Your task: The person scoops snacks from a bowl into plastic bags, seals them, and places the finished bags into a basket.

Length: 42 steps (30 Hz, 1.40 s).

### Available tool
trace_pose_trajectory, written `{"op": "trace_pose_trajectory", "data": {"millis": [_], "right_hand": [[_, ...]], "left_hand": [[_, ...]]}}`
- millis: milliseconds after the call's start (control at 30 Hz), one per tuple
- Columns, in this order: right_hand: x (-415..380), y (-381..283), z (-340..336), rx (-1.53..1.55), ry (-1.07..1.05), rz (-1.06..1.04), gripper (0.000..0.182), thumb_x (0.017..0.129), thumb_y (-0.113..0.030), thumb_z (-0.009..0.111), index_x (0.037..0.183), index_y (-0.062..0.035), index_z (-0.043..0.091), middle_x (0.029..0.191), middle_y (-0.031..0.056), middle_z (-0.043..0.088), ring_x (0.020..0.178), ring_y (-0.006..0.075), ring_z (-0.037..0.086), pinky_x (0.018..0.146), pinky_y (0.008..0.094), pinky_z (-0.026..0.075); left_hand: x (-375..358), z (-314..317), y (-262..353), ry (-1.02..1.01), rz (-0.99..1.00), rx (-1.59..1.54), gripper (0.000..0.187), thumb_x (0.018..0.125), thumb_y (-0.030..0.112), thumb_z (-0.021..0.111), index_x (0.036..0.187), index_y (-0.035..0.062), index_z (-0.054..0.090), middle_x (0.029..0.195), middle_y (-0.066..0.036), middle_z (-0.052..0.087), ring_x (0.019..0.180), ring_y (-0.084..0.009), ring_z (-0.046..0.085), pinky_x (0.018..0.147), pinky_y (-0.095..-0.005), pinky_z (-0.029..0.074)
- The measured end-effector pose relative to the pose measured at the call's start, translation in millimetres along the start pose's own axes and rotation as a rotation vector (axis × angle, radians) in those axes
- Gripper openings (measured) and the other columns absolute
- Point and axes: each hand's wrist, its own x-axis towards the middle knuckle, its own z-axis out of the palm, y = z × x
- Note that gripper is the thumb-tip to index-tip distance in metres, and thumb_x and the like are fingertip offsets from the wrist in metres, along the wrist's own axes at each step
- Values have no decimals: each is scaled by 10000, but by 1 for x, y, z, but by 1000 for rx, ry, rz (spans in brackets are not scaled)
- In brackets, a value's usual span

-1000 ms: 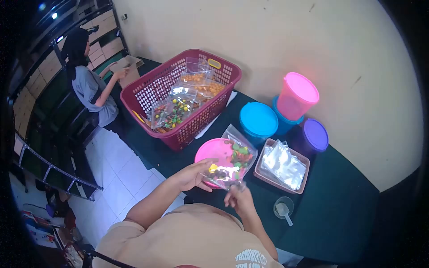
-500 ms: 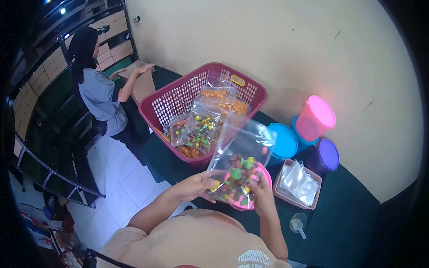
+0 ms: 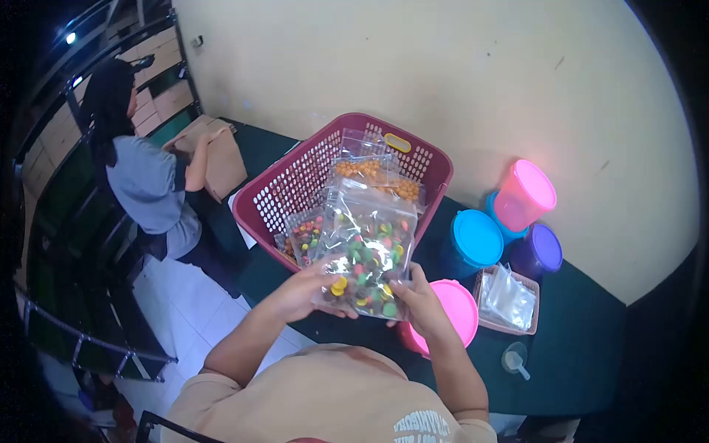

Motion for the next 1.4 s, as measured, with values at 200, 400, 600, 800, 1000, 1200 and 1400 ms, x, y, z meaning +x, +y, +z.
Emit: {"op": "trace_pose_trajectory", "data": {"millis": [200, 400, 600, 800, 1000, 1200, 1400], "right_hand": [[85, -1, 23, -17, 73, -79, 592, 926, -176, 562, 1391, -37, 225, 1262, 172, 477, 1027, 256, 607, 672, 424, 608], [135, 14, 34, 38, 69, -36, 595, 931, -197, 558, 1390, -40, 213, 1283, 182, 484, 960, 314, 645, 607, 393, 605], [142, 14, 19, 314, -101, 103, 574, 930, -154, 554, 1391, -54, 226, 1258, 194, 521, 957, 334, 655, 581, 342, 608], [155, 15, 47, -95, 44, -1, 571, 918, -64, 546, 1388, -74, 222, 1235, 179, 537, 964, 294, 641, 623, 369, 620], [160, 33, 30, -125, 125, -169, 577, 899, -7, 564, 1365, -75, 230, 1226, 192, 536, 966, 227, 610, 628, 376, 618], [160, 27, 32, -490, 11, -33, 790, 867, -171, 679, 1461, -38, 175, 1325, 225, 472, 967, 225, 613, 687, 308, 551], [179, 61, 13, -817, 145, -103, 793, 826, -340, 716, 1413, -2, 305, 1285, 242, 500, 941, 247, 621, 770, 337, 521]], "left_hand": [[31, -64, 56, 233, 180, 292, 548, 958, 248, 515, 1425, 123, 258, 1246, -140, 520, 1102, -266, 590, 763, -416, 577], [64, -127, 52, 410, 100, 509, 424, 943, 194, 498, 1334, 78, 386, 1186, -149, 583, 815, -279, 694, 679, -355, 565], [65, -123, 55, 397, 97, 451, 364, 949, 231, 468, 1268, 58, 473, 1114, -138, 610, 763, -238, 686, 619, -310, 541], [56, -123, 55, 447, 208, 407, 361, 951, 177, 479, 1296, 78, 439, 1124, -110, 608, 862, -185, 656, 614, -254, 522], [60, -126, 49, 485, 343, 428, 499, 924, 82, 519, 1386, 118, 334, 1322, -123, 477, 967, -182, 600, 786, -327, 506], [64, -136, 45, 670, 480, 488, 611, 878, 77, 570, 1419, 78, 287, 1431, -146, 322, 1203, -288, 457, 992, -391, 387], [66, -139, 45, 631, 531, 529, 604, 881, 91, 564, 1422, 66, 297, 1509, -139, 228, 1339, -330, 310, 1088, -409, 278]]}}
